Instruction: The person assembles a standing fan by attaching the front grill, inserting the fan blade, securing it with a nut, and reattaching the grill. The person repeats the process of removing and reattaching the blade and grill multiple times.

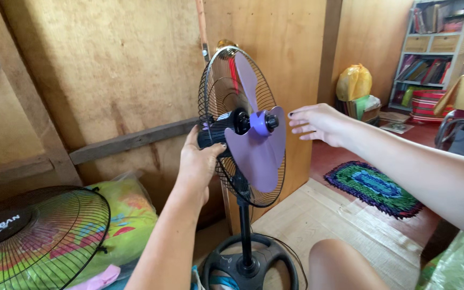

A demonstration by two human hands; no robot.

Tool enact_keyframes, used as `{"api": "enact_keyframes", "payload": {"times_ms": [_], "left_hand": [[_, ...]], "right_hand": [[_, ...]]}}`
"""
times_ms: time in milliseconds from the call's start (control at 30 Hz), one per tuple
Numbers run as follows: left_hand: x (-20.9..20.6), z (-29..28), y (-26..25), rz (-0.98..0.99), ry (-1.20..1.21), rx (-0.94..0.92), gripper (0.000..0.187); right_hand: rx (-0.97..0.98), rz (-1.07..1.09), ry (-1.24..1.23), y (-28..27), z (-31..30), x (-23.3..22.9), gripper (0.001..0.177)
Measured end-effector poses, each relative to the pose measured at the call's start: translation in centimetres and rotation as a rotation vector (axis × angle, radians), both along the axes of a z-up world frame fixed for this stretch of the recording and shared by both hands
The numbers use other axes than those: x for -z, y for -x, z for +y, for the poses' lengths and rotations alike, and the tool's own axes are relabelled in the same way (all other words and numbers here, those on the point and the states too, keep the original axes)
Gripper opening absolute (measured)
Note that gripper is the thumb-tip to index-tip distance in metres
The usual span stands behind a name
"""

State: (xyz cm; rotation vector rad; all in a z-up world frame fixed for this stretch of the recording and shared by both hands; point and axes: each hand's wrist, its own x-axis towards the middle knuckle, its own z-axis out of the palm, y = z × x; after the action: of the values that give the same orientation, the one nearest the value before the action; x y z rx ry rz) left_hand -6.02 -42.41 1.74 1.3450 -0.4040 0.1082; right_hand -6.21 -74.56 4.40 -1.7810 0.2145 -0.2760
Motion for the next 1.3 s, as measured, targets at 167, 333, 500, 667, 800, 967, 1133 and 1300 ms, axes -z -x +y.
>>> {"api": "enact_keyframes", "payload": {"times_ms": [167, 333, 500, 667, 800, 967, 1133, 1300], "left_hand": [[0.7, -0.1, -0.5, -0.036, 0.053, 0.087, 0.075], [0.2, 0.2, 0.4, 0.066, 0.029, 0.097, 0.080], [-0.4, 0.2, 0.9, 0.037, -0.029, 0.055, 0.079], [-0.5, -0.7, 1.9, -0.104, -0.247, -0.318, 0.074], [-0.4, -2.7, 3.7, -0.536, -0.377, -0.792, 0.062], [-0.9, -4.4, 5.1, -0.564, -0.572, -0.492, 0.058], [-1.2, -5.5, 5.6, -0.682, -0.611, -0.753, 0.082], [-2.1, -5.5, 5.4, -0.339, -0.573, -0.497, 0.089]], "right_hand": [[-0.014, 0.001, 0.080, -3.4, 2.3, 1.0, 0.030], [-0.073, -0.086, 0.080, -4.6, 2.0, 1.3, 0.021], [-0.119, -0.131, 0.190, -4.2, 1.6, 0.8, 0.016], [-0.060, -0.224, 0.417, -3.5, 2.6, 0.6, 0.030], [-0.030, -0.295, 0.501, -3.0, 3.5, 0.9, 0.033], [-0.007, -0.253, 0.484, -2.5, 4.4, 0.7, 0.031], [-0.009, -0.219, 0.443, -1.7, 4.2, 0.5, 0.031], [-0.030, -0.198, 0.403, -1.3, 3.8, 0.4, 0.028]]}}
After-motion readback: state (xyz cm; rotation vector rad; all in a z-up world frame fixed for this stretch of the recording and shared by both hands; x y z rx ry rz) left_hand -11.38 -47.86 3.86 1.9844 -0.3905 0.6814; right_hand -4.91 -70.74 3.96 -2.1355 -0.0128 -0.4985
